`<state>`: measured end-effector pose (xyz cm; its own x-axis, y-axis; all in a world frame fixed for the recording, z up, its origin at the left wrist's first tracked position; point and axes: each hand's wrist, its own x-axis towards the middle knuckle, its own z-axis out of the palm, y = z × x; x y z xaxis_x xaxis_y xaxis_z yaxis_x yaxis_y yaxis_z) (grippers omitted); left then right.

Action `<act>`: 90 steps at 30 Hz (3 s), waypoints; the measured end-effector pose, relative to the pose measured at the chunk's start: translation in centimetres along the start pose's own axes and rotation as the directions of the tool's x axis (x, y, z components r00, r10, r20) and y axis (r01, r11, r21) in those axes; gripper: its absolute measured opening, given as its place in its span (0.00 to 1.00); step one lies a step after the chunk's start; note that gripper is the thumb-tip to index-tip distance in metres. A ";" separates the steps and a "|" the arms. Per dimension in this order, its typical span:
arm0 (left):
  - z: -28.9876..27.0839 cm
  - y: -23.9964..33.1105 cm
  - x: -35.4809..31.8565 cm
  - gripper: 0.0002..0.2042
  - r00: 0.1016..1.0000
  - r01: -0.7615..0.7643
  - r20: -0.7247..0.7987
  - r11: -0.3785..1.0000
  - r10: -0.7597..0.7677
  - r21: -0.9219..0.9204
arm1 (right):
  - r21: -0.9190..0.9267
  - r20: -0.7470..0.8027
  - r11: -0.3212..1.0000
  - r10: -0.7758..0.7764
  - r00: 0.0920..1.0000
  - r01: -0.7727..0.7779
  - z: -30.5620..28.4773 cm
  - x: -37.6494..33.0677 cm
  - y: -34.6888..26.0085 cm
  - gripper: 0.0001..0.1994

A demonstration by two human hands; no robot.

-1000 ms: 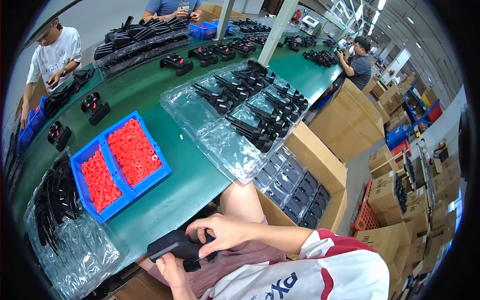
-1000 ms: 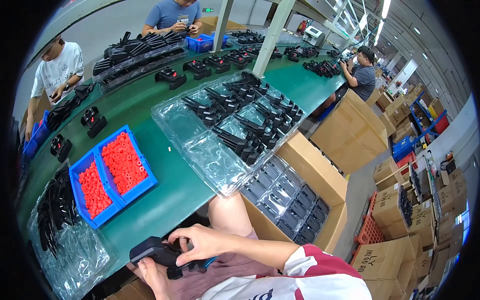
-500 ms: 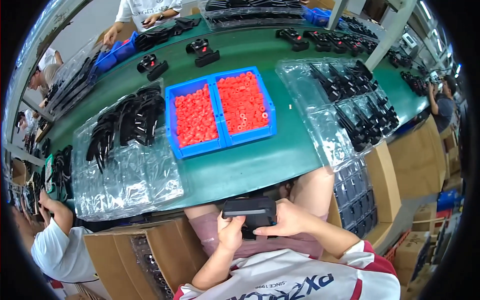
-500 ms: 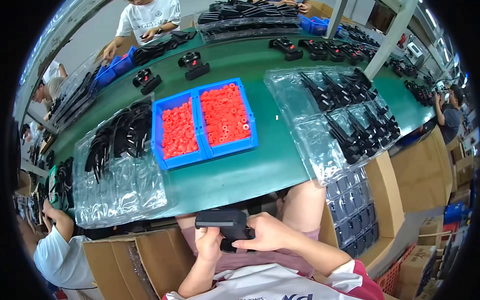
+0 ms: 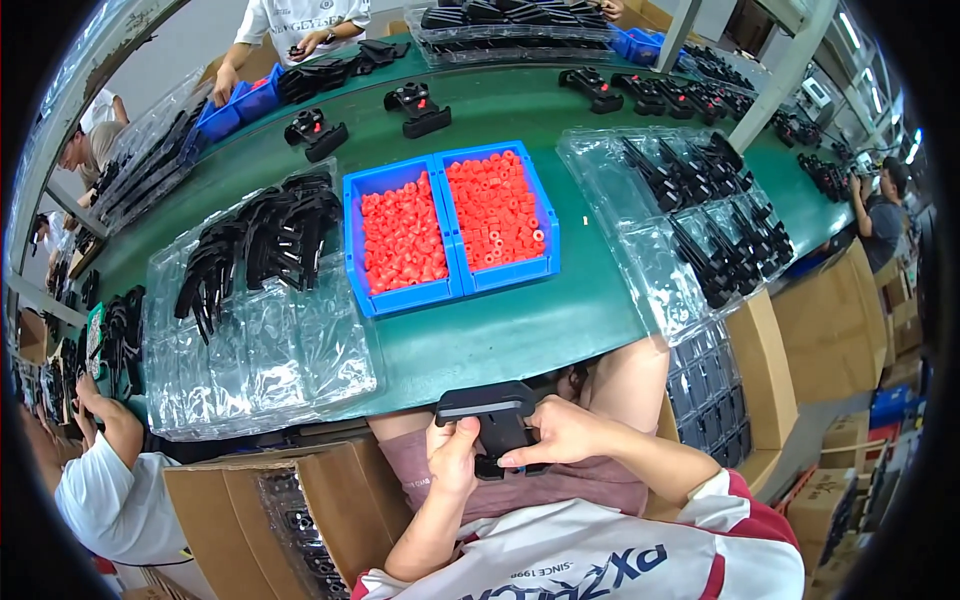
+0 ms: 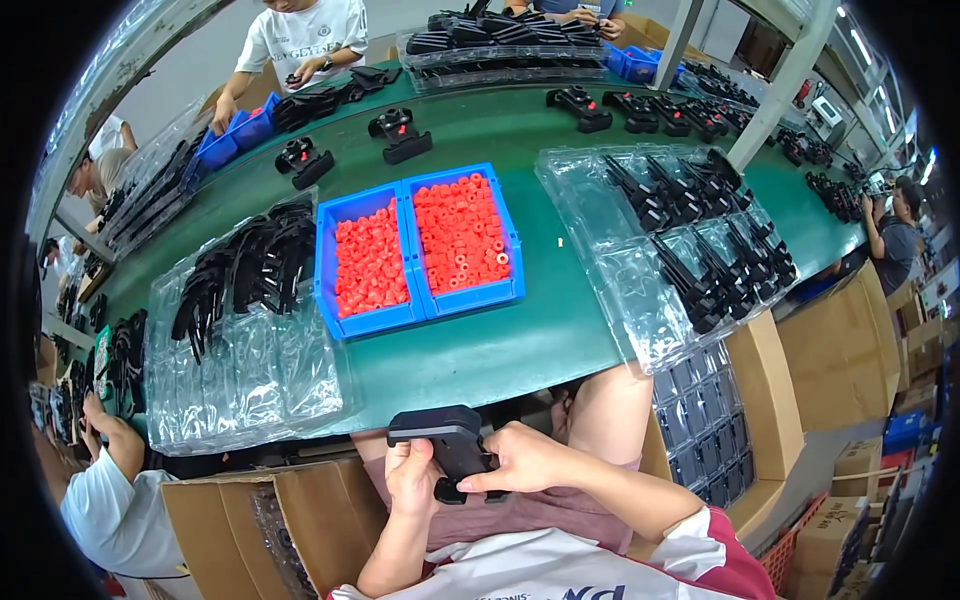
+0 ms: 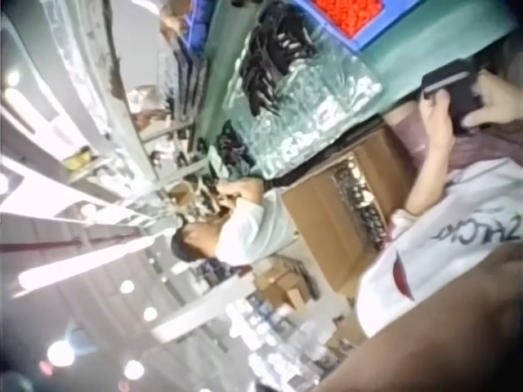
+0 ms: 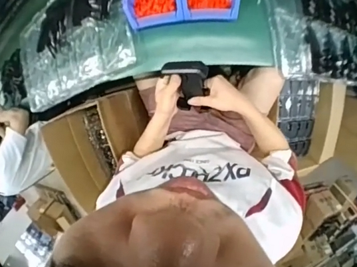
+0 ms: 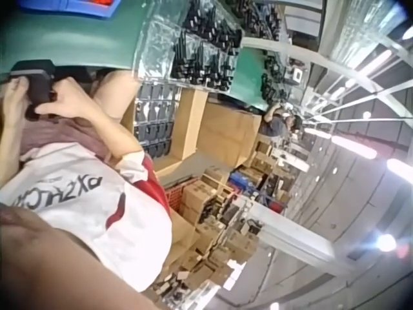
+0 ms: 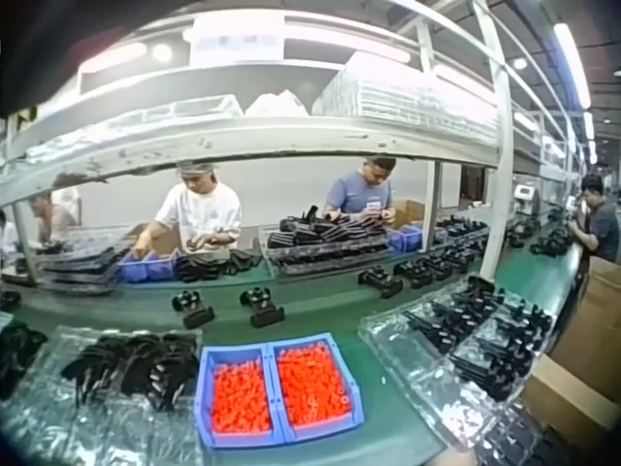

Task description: Assembling small plastic and metal components into a bracket assembly on a manufacturing production line.

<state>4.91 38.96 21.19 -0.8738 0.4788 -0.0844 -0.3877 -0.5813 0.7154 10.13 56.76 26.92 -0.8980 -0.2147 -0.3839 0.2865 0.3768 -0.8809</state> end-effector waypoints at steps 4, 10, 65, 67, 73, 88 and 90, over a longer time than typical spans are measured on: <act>0.5 0.3 0.2 0.15 0.997 0.027 -0.071 0.999 -0.029 -0.026 | 0.064 0.007 0.997 0.036 0.999 -0.036 -0.2 0.4 0.1 0.19; 3.2 3.1 2.3 0.13 0.972 -0.117 -0.222 0.979 0.079 -0.164 | 0.304 -0.188 0.942 -0.085 0.978 0.141 -1.2 0.8 -0.9 0.16; -35.5 14.3 -25.0 0.18 0.378 0.822 -0.845 0.282 0.379 0.494 | -0.818 -0.192 0.567 -0.424 0.885 0.094 -12.0 26.4 -11.4 0.16; -36.6 13.0 -24.6 0.19 0.404 0.849 -0.835 0.186 0.373 0.494 | -0.809 -0.260 0.588 -0.385 0.886 0.018 -12.1 26.1 -11.4 0.16; -39.5 10.2 -20.6 0.23 0.433 0.891 -0.822 -0.034 0.369 0.454 | -0.860 -0.055 0.434 -0.603 0.796 0.269 -12.3 25.4 -11.0 0.16; -25.2 16.2 -18.0 0.09 0.400 0.256 -0.767 0.742 0.502 0.620 | -0.836 -0.219 0.483 -0.729 0.649 0.260 -12.6 25.3 -9.9 0.08; -16.0 18.1 -15.8 0.11 0.532 -0.069 -0.643 0.785 0.551 0.615 | -0.825 -0.230 0.472 -0.783 0.578 0.312 -12.2 25.2 -10.1 0.08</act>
<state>7.04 10.39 24.38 -0.8673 -0.4884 -0.0967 -0.0632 -0.0847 0.9944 -19.45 58.51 29.53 -0.8202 -0.2122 0.5312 -0.4199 0.8540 -0.3072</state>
